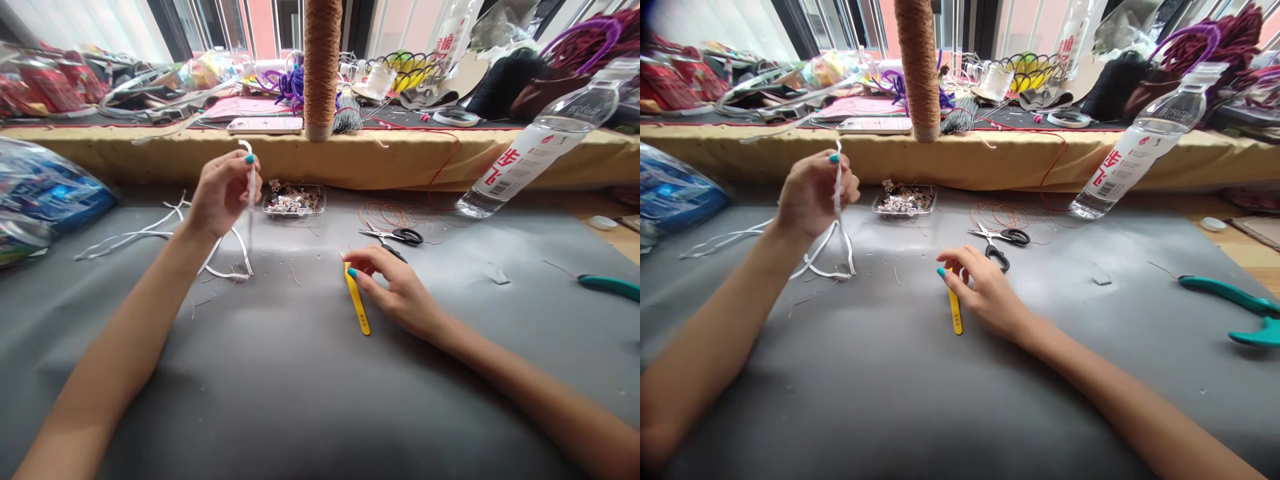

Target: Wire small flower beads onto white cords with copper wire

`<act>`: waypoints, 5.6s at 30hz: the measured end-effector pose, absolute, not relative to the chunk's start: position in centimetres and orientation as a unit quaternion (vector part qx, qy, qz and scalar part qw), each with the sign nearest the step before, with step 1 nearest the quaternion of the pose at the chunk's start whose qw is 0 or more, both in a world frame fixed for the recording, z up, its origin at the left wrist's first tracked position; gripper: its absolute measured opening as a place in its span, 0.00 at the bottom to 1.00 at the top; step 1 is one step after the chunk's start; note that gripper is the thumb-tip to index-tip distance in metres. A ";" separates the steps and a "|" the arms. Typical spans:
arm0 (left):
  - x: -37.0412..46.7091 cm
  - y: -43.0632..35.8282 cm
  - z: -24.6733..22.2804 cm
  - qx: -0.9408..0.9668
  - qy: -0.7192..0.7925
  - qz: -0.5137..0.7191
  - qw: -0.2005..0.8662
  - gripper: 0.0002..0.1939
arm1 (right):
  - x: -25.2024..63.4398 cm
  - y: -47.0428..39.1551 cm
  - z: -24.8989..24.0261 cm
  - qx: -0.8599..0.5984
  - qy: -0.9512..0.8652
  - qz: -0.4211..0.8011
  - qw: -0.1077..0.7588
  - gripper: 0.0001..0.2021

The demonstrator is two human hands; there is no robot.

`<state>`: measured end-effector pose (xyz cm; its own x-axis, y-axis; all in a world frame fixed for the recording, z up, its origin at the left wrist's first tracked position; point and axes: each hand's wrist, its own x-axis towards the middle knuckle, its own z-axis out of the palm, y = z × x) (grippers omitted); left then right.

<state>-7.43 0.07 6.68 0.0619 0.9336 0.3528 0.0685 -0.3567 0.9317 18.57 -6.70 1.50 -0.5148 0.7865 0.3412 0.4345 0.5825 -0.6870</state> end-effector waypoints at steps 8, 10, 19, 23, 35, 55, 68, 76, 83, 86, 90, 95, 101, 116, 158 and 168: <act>-0.1 -4.6 4.9 0.486 0.330 0.500 0.636 0.08 | 17.8 -7.8 3.2 -0.303 -0.652 0.637 0.277 0.21; 0.5 -5.2 4.6 0.484 0.314 0.507 0.640 0.09 | 17.7 -8.1 3.3 -0.289 -0.651 0.662 0.236 0.19; 1.2 -6.6 4.1 0.566 0.281 0.459 0.625 0.07 | 17.0 -9.2 2.9 -0.317 -0.624 0.673 0.237 0.14; 1.1 -6.1 3.8 0.606 0.366 0.457 0.538 0.08 | 17.3 -8.8 2.4 -0.328 -0.583 0.710 0.219 0.14; -0.1 -4.7 2.9 0.784 0.383 0.311 0.376 0.17 | 17.6 -7.0 1.7 -0.329 -0.538 0.740 0.235 0.16; -0.2 -4.7 3.3 0.861 0.361 0.239 0.266 0.16 | 17.9 -6.2 1.8 -0.321 -0.453 0.795 0.244 0.08; -0.2 -5.5 2.1 0.908 0.192 0.342 -0.147 0.10 | 17.9 -6.4 2.1 -0.373 -0.413 0.754 0.350 0.03; -0.7 -5.7 2.3 0.929 0.033 0.224 -0.293 0.12 | 18.0 -6.4 2.2 -0.392 -0.409 0.735 0.372 0.03; -0.3 -5.9 2.4 0.944 -0.018 0.186 -0.272 0.11 | 18.0 -6.3 2.5 -0.422 -0.362 0.740 0.379 0.07; 0.2 -6.0 2.0 0.954 0.033 0.211 -0.210 0.10 | 18.0 -6.4 2.5 -0.422 -0.365 0.742 0.373 0.09; 0.7 -6.2 1.5 0.957 0.077 0.226 -0.165 0.12 | 18.0 -6.4 2.4 -0.417 -0.382 0.743 0.357 0.09; 0.9 -6.4 1.4 0.960 0.134 0.211 -0.129 0.11 | 18.0 -6.3 2.5 -0.424 -0.382 0.738 0.359 0.11; 1.0 -6.7 1.5 0.946 0.147 0.203 -0.207 0.11 | 17.9 -6.5 2.4 -0.412 -0.382 0.741 0.369 0.09; 0.5 -6.0 2.0 0.952 0.014 0.201 -0.232 0.11 | 17.7 -6.6 2.1 -0.416 -0.393 0.725 0.383 0.05; 0.1 -5.9 1.6 0.919 0.086 0.225 -0.312 0.08 | 17.7 -6.7 1.5 -0.366 -0.428 0.746 0.357 0.07; 0.3 -5.9 1.2 0.936 0.100 0.210 -0.264 0.07 | 17.7 -6.7 1.5 -0.353 -0.436 0.761 0.325 0.07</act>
